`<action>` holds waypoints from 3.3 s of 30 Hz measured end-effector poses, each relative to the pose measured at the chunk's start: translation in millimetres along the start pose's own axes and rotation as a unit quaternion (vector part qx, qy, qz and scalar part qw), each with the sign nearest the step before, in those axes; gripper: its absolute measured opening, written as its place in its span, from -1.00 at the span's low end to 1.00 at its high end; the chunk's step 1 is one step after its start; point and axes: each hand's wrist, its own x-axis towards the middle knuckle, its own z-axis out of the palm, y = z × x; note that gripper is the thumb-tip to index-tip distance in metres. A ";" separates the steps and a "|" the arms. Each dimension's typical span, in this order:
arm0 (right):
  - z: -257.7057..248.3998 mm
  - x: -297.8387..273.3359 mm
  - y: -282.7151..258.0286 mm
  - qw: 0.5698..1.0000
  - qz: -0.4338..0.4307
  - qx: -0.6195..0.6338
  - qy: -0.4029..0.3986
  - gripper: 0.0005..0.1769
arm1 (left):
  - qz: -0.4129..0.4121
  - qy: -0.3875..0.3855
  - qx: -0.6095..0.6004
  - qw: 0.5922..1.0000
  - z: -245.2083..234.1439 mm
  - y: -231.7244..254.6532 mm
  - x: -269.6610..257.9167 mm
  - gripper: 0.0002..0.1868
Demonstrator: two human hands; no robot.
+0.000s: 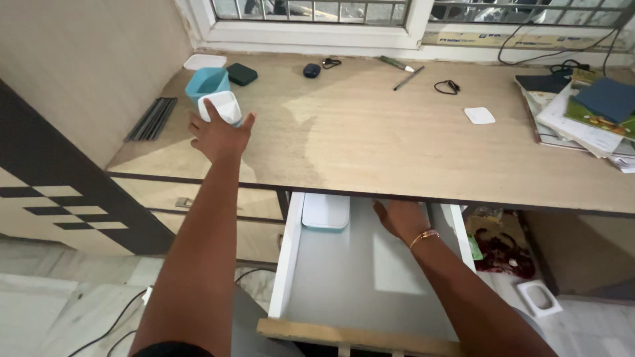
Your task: The person organizes pens and markers into a light blue plastic container on a desk. They then place the container into a drawer and close it. Finally, they coil a black cable and place it into a separate blue container.
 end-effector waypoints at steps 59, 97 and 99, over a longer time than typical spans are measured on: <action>5.1 -2.2 -8.7 0.984 -0.112 0.087 -0.103 -0.03 | 0.136 0.055 -0.149 0.978 -38.7 -6.1 -140.6 -0.42; -32.9 -12.7 -39.2 0.966 -0.116 0.181 -0.141 -0.28 | 0.246 -0.198 -0.061 0.947 -49.4 4.7 -295.2 -0.29; -31.7 -11.1 -42.6 0.964 -0.101 0.172 -0.176 -0.16 | 0.246 -0.175 -0.074 0.950 -45.6 4.2 -293.6 -0.28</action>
